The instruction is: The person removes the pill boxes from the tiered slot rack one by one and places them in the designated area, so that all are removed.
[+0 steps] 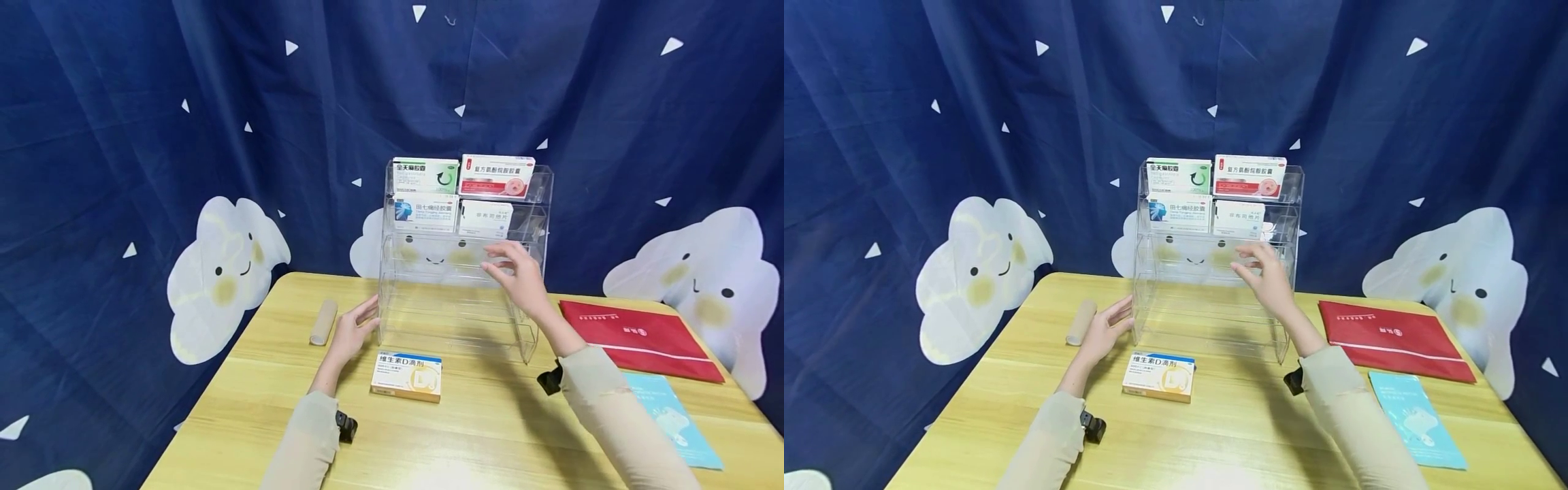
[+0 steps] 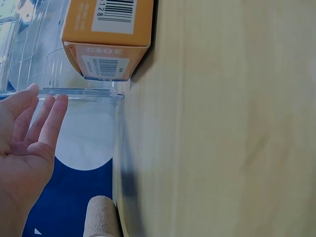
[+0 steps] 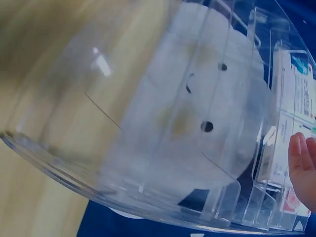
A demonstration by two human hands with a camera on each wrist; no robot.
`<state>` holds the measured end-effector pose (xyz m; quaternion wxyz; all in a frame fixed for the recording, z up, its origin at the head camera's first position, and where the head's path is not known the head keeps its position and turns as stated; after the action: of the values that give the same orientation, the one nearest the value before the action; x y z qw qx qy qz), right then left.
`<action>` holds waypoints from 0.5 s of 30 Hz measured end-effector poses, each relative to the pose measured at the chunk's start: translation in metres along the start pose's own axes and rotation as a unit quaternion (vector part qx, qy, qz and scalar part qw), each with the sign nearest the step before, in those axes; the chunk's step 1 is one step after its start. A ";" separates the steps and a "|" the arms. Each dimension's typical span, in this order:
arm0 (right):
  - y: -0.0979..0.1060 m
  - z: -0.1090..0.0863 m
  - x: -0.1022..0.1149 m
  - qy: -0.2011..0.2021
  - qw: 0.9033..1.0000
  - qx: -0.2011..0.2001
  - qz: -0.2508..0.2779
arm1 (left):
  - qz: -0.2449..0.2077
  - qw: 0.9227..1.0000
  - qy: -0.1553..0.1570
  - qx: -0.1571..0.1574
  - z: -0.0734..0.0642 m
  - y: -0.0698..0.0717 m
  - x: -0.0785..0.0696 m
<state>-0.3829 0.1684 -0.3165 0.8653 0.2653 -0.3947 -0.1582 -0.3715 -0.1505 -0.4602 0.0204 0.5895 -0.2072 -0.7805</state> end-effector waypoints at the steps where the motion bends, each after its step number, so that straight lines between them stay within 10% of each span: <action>1: 0.003 0.002 0.000 -0.001 1.000 -0.004 -0.004 | 0.000 1.000 0.000 0.000 0.000 0.000 0.000; 15: 0.041 0.033 -0.001 -0.007 0.996 -0.071 -0.049 | 0.000 1.000 -0.004 -0.006 -0.001 0.000 0.001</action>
<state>-0.4060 0.1914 -0.2751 0.8704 0.2207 -0.3752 -0.2298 -0.3712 -0.1511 -0.4607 0.0230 0.5861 -0.2029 -0.7841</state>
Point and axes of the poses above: each hand's wrist, its own z-axis towards the middle knuckle, its own y-axis out of the back of the hand, x = y × z, the point moved 7 cm from there along z, towards the middle knuckle, and after that the axes turned 13 degrees about x, right-handed, at the moved point
